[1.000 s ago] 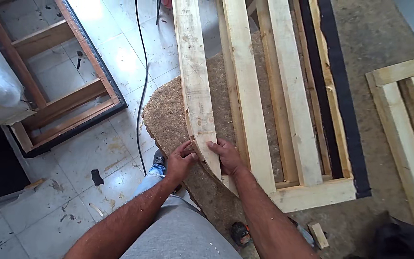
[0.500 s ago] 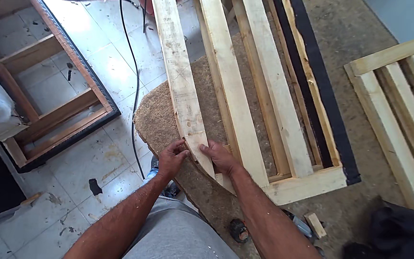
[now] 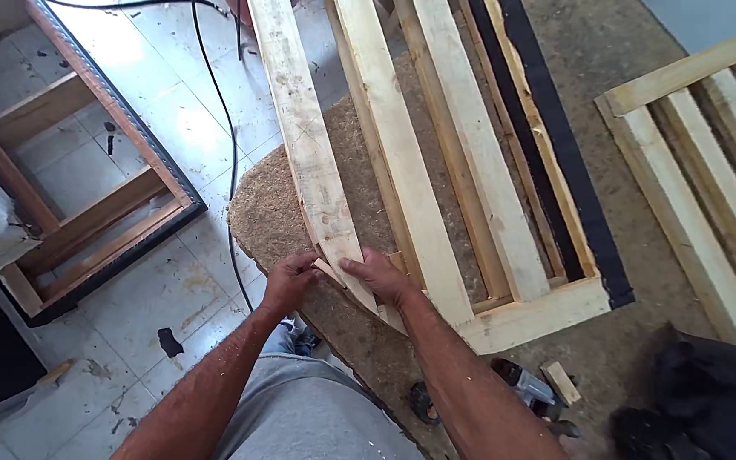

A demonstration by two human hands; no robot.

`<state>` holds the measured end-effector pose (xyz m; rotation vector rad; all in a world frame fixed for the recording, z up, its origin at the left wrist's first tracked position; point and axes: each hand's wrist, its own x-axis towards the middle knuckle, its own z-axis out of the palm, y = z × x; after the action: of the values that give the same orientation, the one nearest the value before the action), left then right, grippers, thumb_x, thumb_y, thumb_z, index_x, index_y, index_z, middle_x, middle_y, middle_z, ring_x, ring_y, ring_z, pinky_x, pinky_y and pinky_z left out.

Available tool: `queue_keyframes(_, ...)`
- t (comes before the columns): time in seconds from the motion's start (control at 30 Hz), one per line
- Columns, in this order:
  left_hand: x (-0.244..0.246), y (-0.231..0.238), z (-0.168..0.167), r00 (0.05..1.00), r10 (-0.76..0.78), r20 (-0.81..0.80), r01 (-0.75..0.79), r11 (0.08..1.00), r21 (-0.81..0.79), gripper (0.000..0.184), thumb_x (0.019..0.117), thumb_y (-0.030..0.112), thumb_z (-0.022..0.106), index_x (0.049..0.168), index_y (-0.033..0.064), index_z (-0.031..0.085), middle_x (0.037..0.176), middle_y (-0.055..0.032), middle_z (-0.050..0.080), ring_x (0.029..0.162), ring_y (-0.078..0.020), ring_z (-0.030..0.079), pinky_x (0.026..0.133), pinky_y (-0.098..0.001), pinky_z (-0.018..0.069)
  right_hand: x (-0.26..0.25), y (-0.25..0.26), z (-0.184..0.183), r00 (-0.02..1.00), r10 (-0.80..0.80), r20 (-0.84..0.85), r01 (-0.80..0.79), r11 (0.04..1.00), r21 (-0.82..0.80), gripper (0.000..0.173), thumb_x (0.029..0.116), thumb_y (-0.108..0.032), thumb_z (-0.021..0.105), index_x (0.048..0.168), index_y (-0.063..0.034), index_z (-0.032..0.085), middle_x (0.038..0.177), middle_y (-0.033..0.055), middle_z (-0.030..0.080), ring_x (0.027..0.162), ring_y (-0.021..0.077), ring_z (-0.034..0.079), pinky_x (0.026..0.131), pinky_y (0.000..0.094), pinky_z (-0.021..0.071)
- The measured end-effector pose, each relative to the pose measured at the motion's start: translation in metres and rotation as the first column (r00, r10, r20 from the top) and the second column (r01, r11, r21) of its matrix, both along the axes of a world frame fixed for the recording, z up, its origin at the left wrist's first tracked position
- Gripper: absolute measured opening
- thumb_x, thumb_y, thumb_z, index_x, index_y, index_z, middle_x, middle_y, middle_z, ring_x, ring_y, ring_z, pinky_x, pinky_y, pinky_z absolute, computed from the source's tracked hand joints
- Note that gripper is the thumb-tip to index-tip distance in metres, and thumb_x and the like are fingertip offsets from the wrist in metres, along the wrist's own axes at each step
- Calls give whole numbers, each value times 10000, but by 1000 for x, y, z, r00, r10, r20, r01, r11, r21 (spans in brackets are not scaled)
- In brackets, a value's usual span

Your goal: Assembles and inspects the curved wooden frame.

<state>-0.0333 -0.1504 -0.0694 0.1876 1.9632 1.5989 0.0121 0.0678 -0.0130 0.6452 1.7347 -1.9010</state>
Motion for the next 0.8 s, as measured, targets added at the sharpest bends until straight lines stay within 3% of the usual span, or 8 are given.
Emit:
queue_keyframes(0.07,-10,-10,5,987,-116,-115,108,991,-74,265,910,138,779,1174,130,759,974,-49,695,879,-159,660,828,-397,576,1,-1,0,999,-26,-25,27,999,39,482,983,-222,698,1394,-41,523,1120,151,726,963,244,736,870,419,624)
queue_keyframes(0.17,-30,-34,17,973,-144,-179,115,980,-162,289,938,119,737,1226,94,732,1085,-97,706,976,-201,676,908,-452,571,5,-4,6,993,-68,-96,91,961,259,511,990,-286,693,1422,-72,525,1171,108,729,1012,211,729,905,439,612)
queue_keyframes(0.3,-58,-83,33,999,-22,-42,20,998,-54,291,935,44,707,1224,73,711,1184,-117,669,950,-249,709,855,-481,633,40,0,40,947,-140,-289,279,804,525,386,1005,-320,658,1318,-96,622,1190,36,720,1062,138,703,947,408,598)
queue_keyframes(0.4,-52,-113,53,997,-68,33,67,998,18,248,911,53,691,1158,37,711,1104,-123,721,939,-269,720,860,-499,625,93,-3,69,928,-112,-354,316,739,595,283,1022,-305,632,1233,-121,671,1092,12,735,940,120,716,843,401,626)
queue_keyframes(0.47,-30,-117,67,985,-116,130,108,992,68,283,896,111,700,1155,-2,687,1025,-148,735,899,-279,732,848,-494,628,134,-16,78,942,-93,-322,280,744,606,255,1018,-312,633,1171,-126,713,1010,14,741,876,129,719,800,395,629)
queue_keyframes(0.53,0,-104,76,952,-217,217,187,971,148,332,893,168,719,1161,-21,667,1011,-147,741,888,-273,741,838,-483,636,167,-35,87,974,-95,-204,190,832,521,332,1029,-335,607,1220,-84,711,1076,63,747,969,165,725,900,404,608)
queue_keyframes(0.67,58,-52,79,732,-516,446,433,857,280,235,870,79,741,1084,35,657,933,-136,754,832,-283,755,781,-488,644,227,-97,76,971,-224,-83,238,937,257,536,1016,-436,615,1405,-71,565,1136,112,725,961,233,721,884,468,597)
queue_keyframes(0.8,93,-17,88,363,-816,449,802,519,296,341,887,19,696,1207,9,576,1028,-153,722,879,-301,744,799,-492,645,271,-175,56,832,-554,-25,547,813,199,436,1066,-414,499,1216,-19,608,865,100,708,758,208,714,752,429,612)
